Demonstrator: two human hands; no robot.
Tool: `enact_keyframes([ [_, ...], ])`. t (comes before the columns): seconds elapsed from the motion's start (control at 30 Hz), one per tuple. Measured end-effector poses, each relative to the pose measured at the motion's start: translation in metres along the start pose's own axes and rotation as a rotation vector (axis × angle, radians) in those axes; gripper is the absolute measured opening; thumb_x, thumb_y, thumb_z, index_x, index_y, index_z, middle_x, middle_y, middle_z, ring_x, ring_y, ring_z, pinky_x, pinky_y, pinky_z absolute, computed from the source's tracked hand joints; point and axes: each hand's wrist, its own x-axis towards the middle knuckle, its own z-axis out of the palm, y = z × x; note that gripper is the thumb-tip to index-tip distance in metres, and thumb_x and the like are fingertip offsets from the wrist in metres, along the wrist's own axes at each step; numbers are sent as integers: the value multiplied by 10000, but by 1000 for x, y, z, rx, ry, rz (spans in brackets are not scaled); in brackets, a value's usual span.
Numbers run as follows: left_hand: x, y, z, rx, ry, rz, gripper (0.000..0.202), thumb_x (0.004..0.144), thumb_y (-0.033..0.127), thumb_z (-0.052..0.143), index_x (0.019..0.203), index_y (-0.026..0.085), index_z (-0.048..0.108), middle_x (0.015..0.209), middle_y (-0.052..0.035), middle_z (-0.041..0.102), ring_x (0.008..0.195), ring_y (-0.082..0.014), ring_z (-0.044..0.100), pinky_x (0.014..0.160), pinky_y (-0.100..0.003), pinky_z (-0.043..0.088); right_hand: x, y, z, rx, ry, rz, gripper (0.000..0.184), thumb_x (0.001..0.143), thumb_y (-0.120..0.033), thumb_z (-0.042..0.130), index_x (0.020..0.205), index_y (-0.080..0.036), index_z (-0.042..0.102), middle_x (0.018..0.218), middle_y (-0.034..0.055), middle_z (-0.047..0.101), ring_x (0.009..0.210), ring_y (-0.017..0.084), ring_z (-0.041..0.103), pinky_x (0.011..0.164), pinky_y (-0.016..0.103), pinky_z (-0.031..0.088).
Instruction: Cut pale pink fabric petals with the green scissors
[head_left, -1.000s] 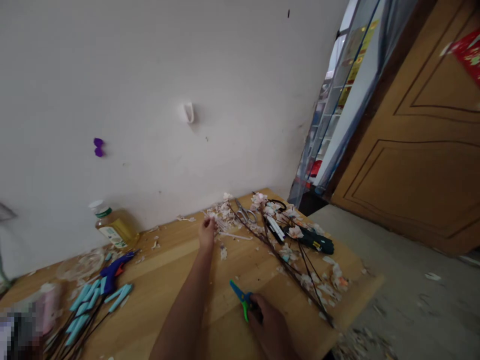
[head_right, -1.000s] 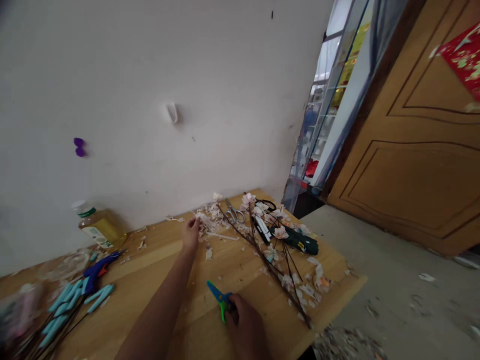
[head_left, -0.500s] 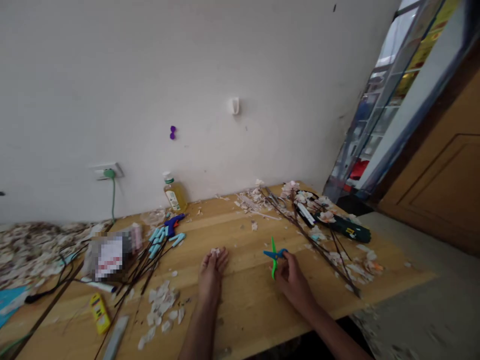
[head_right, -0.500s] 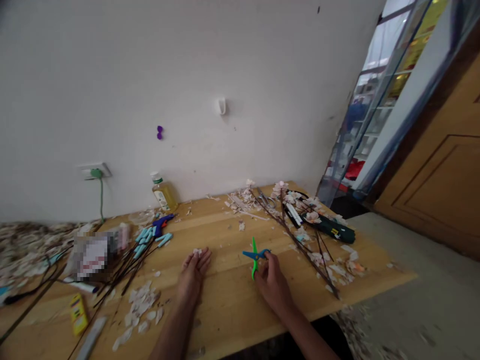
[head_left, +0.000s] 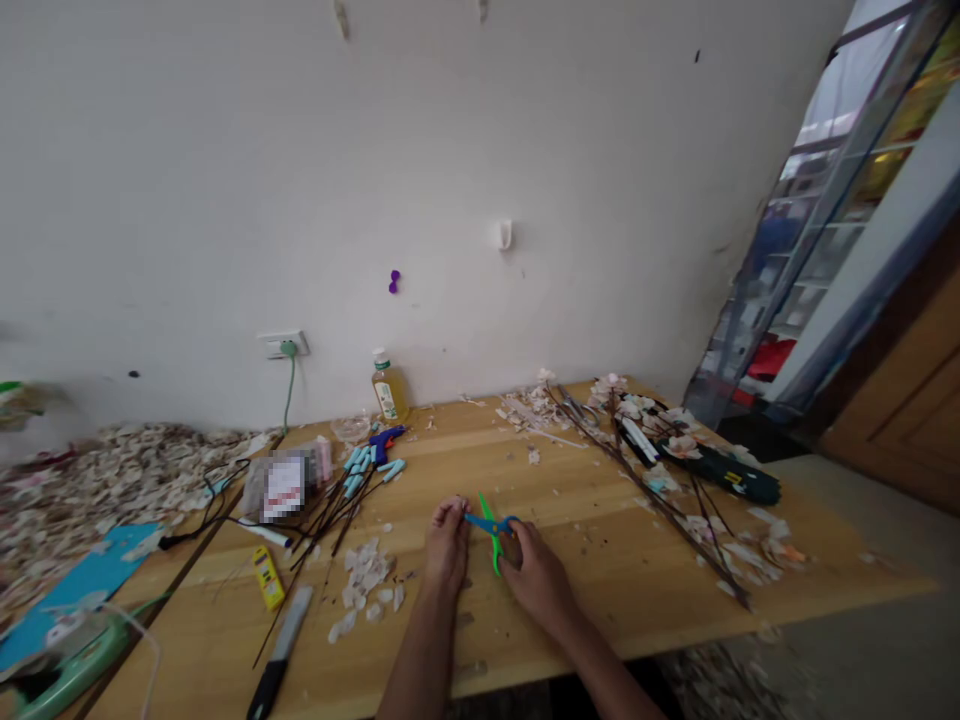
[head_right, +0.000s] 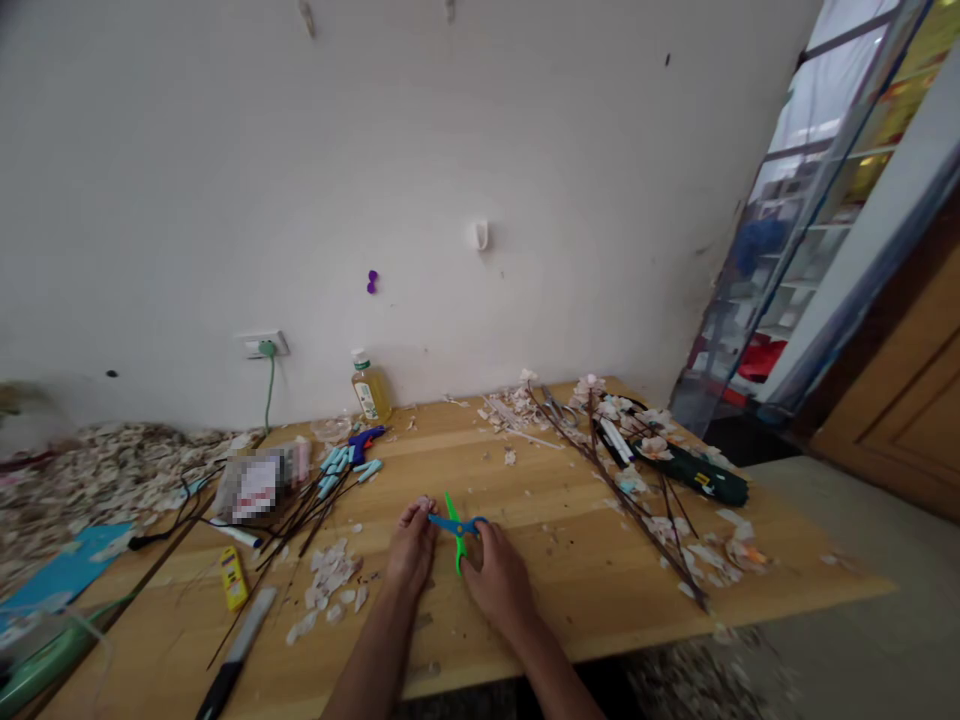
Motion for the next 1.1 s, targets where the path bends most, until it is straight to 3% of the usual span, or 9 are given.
enact_keyframes([
  [0.23, -4, 0, -1, -6, -61, -50, 306, 661, 366, 797, 827, 208, 594, 1013, -72, 721, 976, -204, 692, 942, -344, 499, -4, 7, 0, 37, 74, 24, 512, 781, -243, 559, 1289, -209, 509, 1315, 119, 555, 1230, 276, 542, 1010, 404, 463],
  [0.4, -3, -8, 1, 10, -59, 10, 335, 596, 334, 849, 779, 190, 608, 762, 10, 638, 710, -111, 613, 723, -231, 478, -3, 3, -3, -2, -6, -9, 437, 775, -229, 576, 1212, -225, 577, 1203, 95, 627, 1118, 261, 609, 967, 382, 477],
  [0.53, -6, -13, 5, -81, -119, 17, 345, 566, 295, 885, 728, 170, 607, 710, 22, 606, 652, -90, 554, 657, -207, 423, -3, 2, -6, -13, -62, -15, 371, 797, -237, 578, 1166, -221, 609, 1154, 91, 660, 1084, 255, 630, 943, 369, 482],
  [0.63, -8, -14, 7, -87, -177, 15, 307, 572, 270, 889, 716, 157, 642, 705, 15, 609, 660, -91, 548, 660, -207, 417, -3, 3, -6, -16, -55, 10, 360, 809, -273, 595, 1163, -214, 617, 1151, 98, 668, 1069, 262, 640, 925, 372, 490],
  [0.83, -9, -13, 9, -128, -125, -50, 292, 553, 255, 898, 721, 145, 685, 735, -3, 656, 718, -107, 601, 745, -227, 473, -2, 2, -7, -2, -54, 12, 330, 805, -277, 621, 1128, -215, 636, 1110, 91, 680, 1019, 256, 652, 895, 377, 503],
  [1.1, -12, -14, 11, -107, -145, -89, 277, 594, 291, 890, 739, 140, 709, 763, -33, 705, 723, -123, 630, 802, -261, 486, -2, 8, -4, -2, -31, 12, 325, 813, -237, 606, 1134, -221, 657, 1118, 101, 696, 1033, 259, 659, 909, 384, 504],
])
